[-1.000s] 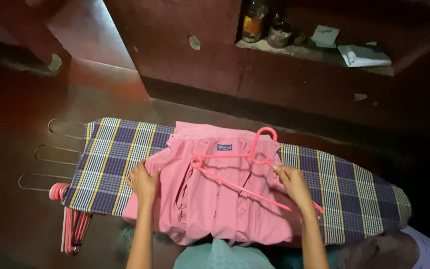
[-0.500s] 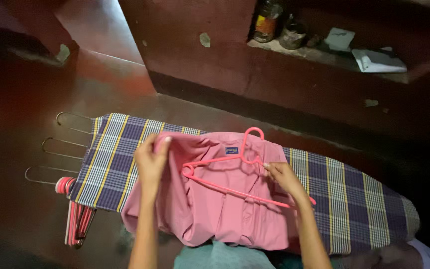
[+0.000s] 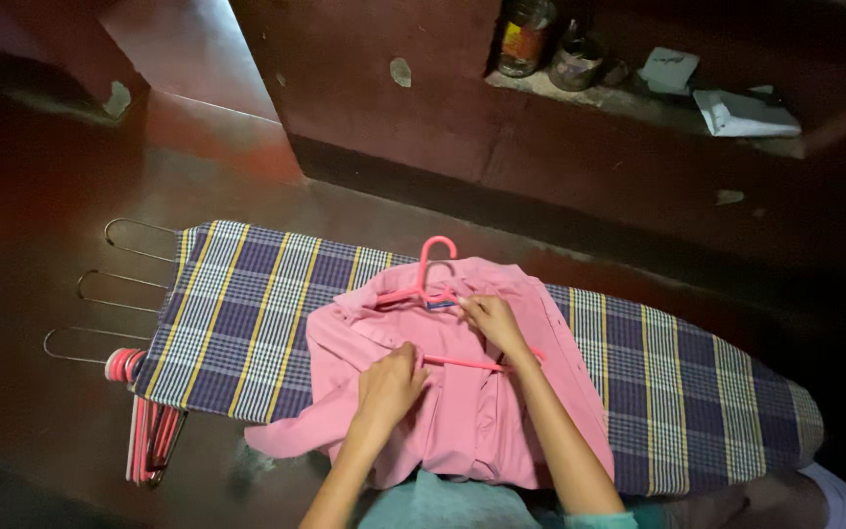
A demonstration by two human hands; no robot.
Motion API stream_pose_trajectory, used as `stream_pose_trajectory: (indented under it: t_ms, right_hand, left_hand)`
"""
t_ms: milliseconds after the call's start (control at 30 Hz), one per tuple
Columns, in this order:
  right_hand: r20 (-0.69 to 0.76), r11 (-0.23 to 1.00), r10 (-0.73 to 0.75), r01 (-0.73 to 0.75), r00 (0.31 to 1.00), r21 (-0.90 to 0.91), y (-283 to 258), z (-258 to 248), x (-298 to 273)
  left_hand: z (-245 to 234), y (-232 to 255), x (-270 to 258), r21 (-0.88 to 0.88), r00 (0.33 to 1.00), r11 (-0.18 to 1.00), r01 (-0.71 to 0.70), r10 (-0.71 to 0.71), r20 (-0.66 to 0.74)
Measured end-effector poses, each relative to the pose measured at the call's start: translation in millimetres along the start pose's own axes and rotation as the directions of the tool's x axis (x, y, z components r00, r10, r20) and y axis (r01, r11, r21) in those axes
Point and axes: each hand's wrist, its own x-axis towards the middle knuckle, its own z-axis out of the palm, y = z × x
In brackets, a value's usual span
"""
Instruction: The person picks up a pink shirt from a pile of clothes, places it on a hanger, and buttons it up on an ironing board. The person then hangs the shirt on a clothes rack.
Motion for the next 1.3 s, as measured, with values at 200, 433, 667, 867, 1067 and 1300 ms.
stream_pose_trajectory:
  t_ms: [200,433,667,867,1067,1300]
  right_hand:
    - [-0.062,0.971,-0.121,0.105,0.991,-0.214,-6.0,4.6,13.6]
    - [-0.434,0.889,-0.368,0.173,0.822,-0.425,33.9,-28.5,9.2]
    - [-0.486,0.698,0.316,-0.547,0.815,-0.463,50.3,-96.6,-56.6]
    - [-0.481,0.967,0.138,-0.223,0.866,-0.125,93.1,-105.1,-92.3]
    - [-0.662,0.988,0.153,-0.109,0.734,0.107,-10.4,-135.3,-171.7]
    - [-0.652,0.97,-0.202,0.06,0.731,-0.234,-133.7,-115.4,-226.2]
  left_hand:
    - [10.9,-4.3,4.6,0.11,0.947,0.95,-0.292,0.303,-0.109]
    - [79.8,6.1,28.6,0.203,0.858,0.836,-0.509,0.512,0.041]
    - [101.9,-11.9,44.0,0.101,0.893,0.887,-0.451,0.45,0.028]
    - [82.3,-2.1,48.7,0.057,0.881,0.88,-0.471,0.473,-0.017]
    - [66.8,11.8,37.5,0.071,0.856,0.853,-0.517,0.515,0.049]
    - [69.4,30.4,24.0,0.047,0.847,0.848,-0.528,0.53,-0.038]
